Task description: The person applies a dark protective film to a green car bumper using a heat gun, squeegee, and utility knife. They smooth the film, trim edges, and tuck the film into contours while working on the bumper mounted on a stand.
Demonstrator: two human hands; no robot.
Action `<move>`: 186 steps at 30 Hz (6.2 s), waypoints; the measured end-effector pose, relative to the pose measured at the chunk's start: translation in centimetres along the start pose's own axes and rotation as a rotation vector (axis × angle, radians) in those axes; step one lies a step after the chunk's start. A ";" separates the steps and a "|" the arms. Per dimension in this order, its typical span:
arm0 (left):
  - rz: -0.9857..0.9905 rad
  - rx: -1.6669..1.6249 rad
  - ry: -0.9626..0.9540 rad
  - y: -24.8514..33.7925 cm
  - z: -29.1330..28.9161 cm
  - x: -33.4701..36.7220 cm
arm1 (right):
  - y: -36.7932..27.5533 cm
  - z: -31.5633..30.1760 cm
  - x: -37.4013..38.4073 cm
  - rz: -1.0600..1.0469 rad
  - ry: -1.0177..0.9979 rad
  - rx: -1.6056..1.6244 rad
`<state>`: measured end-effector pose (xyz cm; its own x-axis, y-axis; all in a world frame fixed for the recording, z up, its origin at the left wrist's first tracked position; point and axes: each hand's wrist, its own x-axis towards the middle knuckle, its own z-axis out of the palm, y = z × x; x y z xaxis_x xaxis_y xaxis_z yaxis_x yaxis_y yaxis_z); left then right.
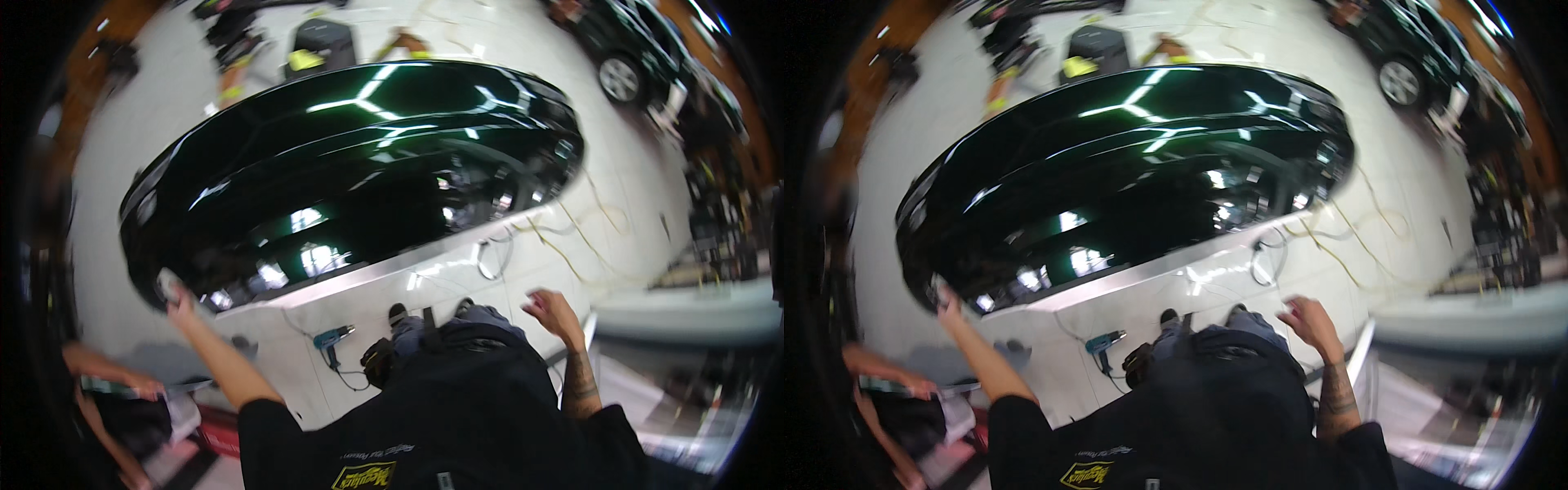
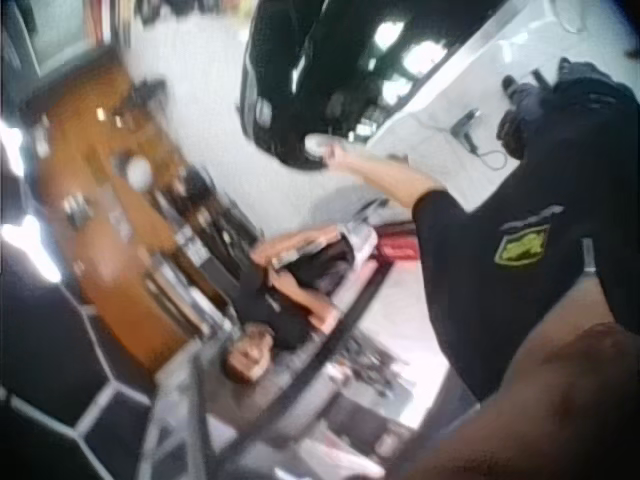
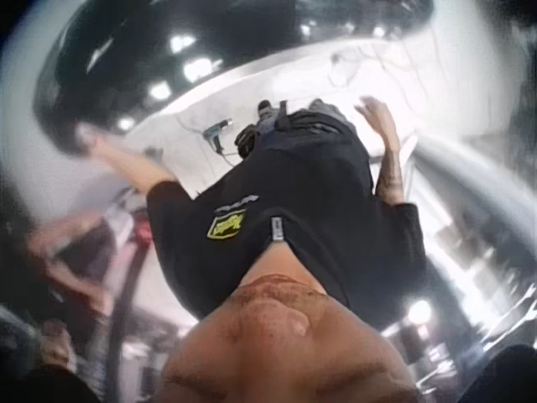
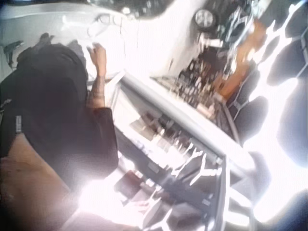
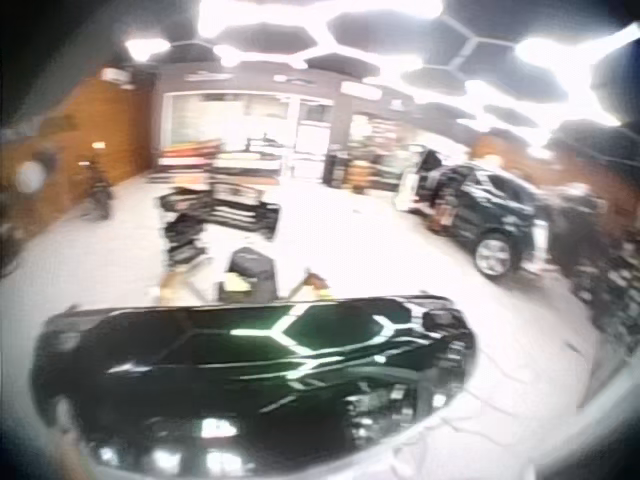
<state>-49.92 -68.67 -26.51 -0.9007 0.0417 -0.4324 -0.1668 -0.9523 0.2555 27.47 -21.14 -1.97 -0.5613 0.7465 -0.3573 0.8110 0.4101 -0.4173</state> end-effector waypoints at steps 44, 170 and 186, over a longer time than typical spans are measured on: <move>-0.698 1.567 -0.337 -54.2 -4.3 -72.9 | 17.8 -38.3 3.2 -1.690 -0.207 0.394; 0.885 1.535 0.755 -34.2 -23.7 -91.3 | 49.5 -3.3 31.0 -0.332 -0.421 -0.192; 0.673 1.776 -0.272 -53.7 -5.1 -91.3 | 19.1 -6.3 5.8 -1.311 -0.808 0.273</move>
<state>43.34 -22.84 -5.11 -0.9816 0.0589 0.1818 0.1856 0.5206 0.8334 40.74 -5.70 -6.79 -0.8347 -0.5470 0.0637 -0.2994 0.3538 -0.8861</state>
